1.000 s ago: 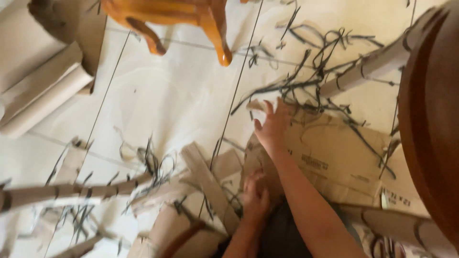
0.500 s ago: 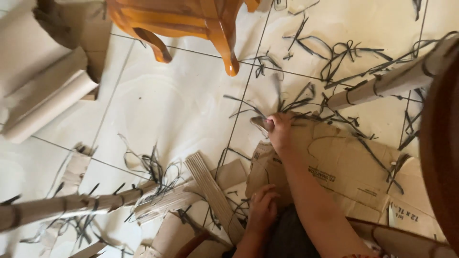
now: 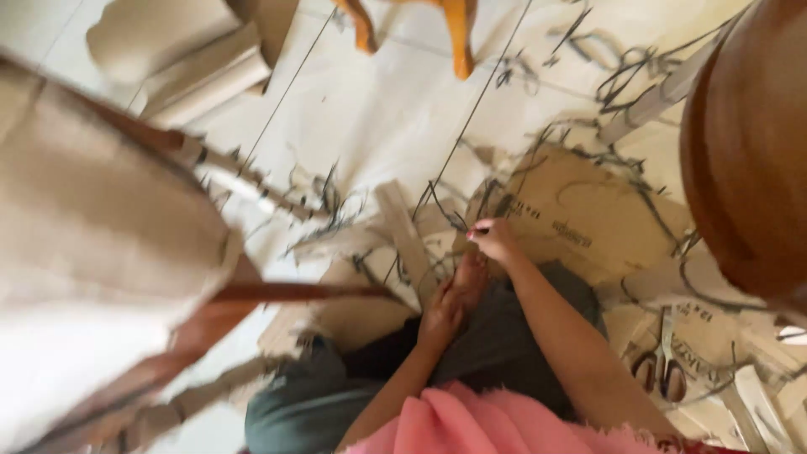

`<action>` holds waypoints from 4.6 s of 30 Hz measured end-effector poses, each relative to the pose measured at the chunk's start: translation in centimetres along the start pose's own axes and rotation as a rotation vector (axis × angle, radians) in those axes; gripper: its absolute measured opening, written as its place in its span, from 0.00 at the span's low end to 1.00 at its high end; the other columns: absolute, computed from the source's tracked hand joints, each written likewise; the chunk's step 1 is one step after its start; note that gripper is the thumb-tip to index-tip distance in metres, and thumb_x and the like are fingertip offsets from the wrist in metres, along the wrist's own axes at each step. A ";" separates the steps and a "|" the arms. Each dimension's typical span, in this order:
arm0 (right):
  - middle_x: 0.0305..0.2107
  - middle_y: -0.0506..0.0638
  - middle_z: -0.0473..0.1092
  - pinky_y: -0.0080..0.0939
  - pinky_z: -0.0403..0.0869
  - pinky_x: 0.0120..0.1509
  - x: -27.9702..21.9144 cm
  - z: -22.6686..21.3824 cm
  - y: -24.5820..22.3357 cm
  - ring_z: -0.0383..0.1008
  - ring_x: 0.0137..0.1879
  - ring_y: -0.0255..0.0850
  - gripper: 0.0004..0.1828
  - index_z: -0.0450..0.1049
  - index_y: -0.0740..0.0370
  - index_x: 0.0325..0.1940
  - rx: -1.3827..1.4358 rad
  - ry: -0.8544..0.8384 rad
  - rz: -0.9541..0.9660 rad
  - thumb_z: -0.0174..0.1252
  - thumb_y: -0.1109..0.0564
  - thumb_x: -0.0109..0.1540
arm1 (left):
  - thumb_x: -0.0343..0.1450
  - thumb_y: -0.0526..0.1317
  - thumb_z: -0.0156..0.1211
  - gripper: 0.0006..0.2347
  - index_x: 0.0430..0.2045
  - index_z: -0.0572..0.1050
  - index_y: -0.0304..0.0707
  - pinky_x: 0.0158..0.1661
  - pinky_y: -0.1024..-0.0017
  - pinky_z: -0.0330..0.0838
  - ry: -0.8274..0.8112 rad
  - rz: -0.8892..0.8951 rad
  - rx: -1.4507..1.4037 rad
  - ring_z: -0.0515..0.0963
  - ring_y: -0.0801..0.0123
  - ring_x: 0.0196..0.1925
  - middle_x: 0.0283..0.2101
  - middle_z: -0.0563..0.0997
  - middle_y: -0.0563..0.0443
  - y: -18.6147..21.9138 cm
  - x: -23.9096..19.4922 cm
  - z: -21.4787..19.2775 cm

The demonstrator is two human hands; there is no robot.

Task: Wrapping the legs of a wooden chair with cardboard and securing them with plastic ties for protection.

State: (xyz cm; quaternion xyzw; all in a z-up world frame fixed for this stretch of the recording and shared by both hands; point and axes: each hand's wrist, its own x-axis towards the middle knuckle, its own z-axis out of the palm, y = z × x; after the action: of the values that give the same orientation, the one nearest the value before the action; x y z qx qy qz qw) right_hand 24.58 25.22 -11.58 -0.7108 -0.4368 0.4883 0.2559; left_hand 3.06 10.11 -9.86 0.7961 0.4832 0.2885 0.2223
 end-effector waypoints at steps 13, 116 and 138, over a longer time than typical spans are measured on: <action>0.31 0.47 0.63 0.29 0.67 0.33 -13.2 1.6 -1.5 0.64 0.32 0.32 0.08 0.75 0.70 0.45 0.879 -0.266 -0.164 0.65 0.67 0.62 | 0.70 0.31 0.57 0.10 0.43 0.79 0.31 0.58 0.55 0.73 0.132 0.061 0.036 0.78 0.45 0.58 0.59 0.77 0.38 5.0 -5.9 -3.2; 0.62 0.54 0.68 0.67 0.56 0.68 -71.7 -0.3 36.8 0.61 0.74 0.54 0.25 0.74 0.50 0.58 -0.406 1.243 0.336 0.47 0.65 0.58 | 0.74 0.39 0.50 0.10 0.46 0.77 0.54 0.63 0.53 0.64 -1.243 1.379 0.047 0.80 0.62 0.56 0.48 0.80 0.57 44.2 -20.6 6.6; 0.39 0.50 0.79 0.48 0.76 0.50 -68.2 -6.8 27.6 0.75 0.43 0.52 0.10 0.83 0.55 0.42 0.024 1.749 -0.135 0.61 0.65 0.62 | 0.59 0.24 0.65 0.38 0.68 0.59 0.41 0.69 0.33 0.38 -1.075 1.037 0.040 0.53 0.39 0.76 0.69 0.64 0.37 48.6 -19.1 5.3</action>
State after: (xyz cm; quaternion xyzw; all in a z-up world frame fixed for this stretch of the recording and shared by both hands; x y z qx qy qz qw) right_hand 31.40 -47.16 1.38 -0.8003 -0.1201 -0.2430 0.5348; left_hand 30.83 -28.53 12.30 0.9571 -0.1244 -0.0813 0.2487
